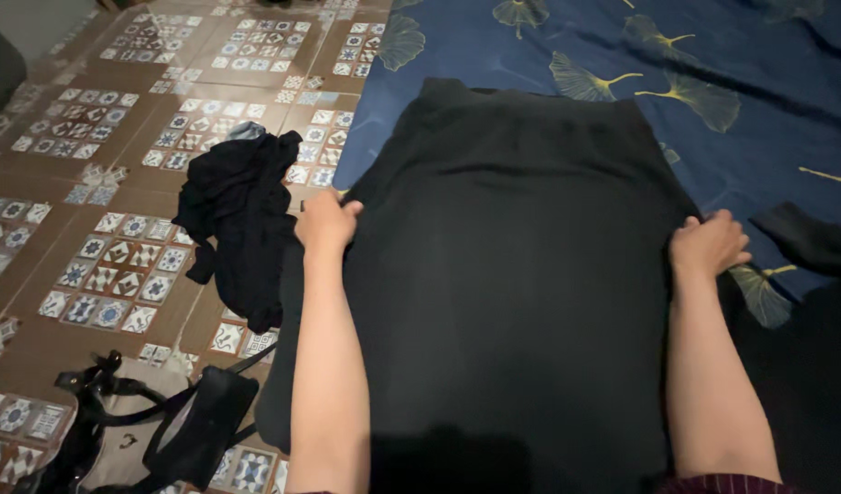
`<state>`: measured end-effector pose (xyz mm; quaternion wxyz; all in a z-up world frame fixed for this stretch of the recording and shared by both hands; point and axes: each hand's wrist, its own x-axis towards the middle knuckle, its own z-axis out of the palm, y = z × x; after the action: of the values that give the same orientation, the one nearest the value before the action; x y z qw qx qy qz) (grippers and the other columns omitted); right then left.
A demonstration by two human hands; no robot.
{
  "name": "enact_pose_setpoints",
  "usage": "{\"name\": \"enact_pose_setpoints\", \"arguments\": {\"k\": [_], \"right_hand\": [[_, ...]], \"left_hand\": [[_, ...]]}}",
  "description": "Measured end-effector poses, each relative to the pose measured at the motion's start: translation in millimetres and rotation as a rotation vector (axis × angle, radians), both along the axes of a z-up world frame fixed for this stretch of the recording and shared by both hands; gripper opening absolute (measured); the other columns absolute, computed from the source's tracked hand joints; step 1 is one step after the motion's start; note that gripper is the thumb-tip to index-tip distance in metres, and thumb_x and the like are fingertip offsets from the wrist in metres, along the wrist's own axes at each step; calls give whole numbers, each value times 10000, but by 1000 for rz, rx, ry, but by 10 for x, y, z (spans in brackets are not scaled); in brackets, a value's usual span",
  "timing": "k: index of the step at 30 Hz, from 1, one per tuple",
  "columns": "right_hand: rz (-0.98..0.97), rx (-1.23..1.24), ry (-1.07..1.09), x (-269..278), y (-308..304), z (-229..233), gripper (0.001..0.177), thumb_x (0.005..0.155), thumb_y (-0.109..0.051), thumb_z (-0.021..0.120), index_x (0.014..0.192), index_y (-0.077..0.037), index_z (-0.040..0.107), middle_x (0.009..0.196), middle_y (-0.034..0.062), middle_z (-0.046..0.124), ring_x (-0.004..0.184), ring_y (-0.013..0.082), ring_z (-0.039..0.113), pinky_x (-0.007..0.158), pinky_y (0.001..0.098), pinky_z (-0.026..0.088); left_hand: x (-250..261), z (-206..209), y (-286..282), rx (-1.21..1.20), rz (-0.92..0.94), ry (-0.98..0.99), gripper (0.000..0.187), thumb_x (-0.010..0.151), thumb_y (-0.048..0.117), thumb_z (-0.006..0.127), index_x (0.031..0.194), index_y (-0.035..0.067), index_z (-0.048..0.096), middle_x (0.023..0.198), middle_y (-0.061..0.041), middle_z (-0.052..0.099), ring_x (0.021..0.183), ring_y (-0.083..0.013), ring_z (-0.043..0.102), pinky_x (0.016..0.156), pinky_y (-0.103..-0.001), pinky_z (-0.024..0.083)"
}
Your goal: The person irons a black sweatshirt laid out on a bed, smoothing the fabric with an iron. They flip the garment over to iron the other side and then fold the sweatshirt neatly.
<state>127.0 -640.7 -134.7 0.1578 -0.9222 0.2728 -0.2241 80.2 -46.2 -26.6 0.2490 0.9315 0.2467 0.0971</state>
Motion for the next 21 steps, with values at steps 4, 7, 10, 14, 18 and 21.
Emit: {"name": "enact_pose_setpoints", "arguments": {"k": [4, 7, 10, 14, 18, 21], "right_hand": [[-8, -70, -88, 71, -16, -53, 322, 895, -120, 740, 1167, 16, 636, 1175, 224, 672, 1150, 439, 579, 972, 604, 370], [-11, -86, -73, 78, -26, -76, 344, 861, -95, 747, 1154, 35, 622, 1156, 233, 664, 1119, 451, 585, 941, 596, 384], [-21, -41, -26, 107, -80, -87, 338, 910, -112, 741, 1185, 35, 610, 1193, 229, 655, 1134, 449, 591, 940, 587, 413], [-4, -95, -28, 107, -18, -82, 350, 967, -134, 695, 1254, 33, 585, 1241, 243, 625, 1159, 445, 577, 939, 604, 421], [78, -305, -10, -110, 275, 189, 401, 1021, -207, 647, 1329, 38, 570, 1351, 294, 555, 1245, 472, 521, 962, 633, 414], [460, -449, -70, -530, 500, 373, 520, 1034, -335, 586, 1486, -86, 518, 1570, 257, 429, 1436, 456, 391, 1009, 693, 341]], "left_hand": [[37, -78, 79, -95, 199, -69, 339, 839, 385, 825, 1044, 124, 756, 1117, -162, 737, 1071, -404, 692, 890, -497, 546], [86, -107, 119, -72, 179, -74, 322, 826, 368, 832, 1048, 144, 765, 1108, -159, 736, 1062, -403, 685, 881, -491, 544], [19, -98, 132, -99, 165, -62, 316, 846, 370, 830, 1039, 131, 755, 1098, -162, 739, 1059, -397, 692, 879, -490, 545], [-7, -73, 66, -71, 164, -68, 308, 844, 355, 834, 987, 100, 738, 1080, -142, 726, 1019, -390, 693, 844, -497, 539], [-131, -26, -197, 201, 54, -313, 339, 861, 195, 790, 1167, 107, 673, 1222, -136, 660, 1186, -365, 620, 949, -542, 487], [-367, 54, -603, 347, -300, -483, 487, 880, 156, 726, 1349, 142, 595, 1439, -120, 550, 1406, -363, 469, 1026, -583, 411]]}}
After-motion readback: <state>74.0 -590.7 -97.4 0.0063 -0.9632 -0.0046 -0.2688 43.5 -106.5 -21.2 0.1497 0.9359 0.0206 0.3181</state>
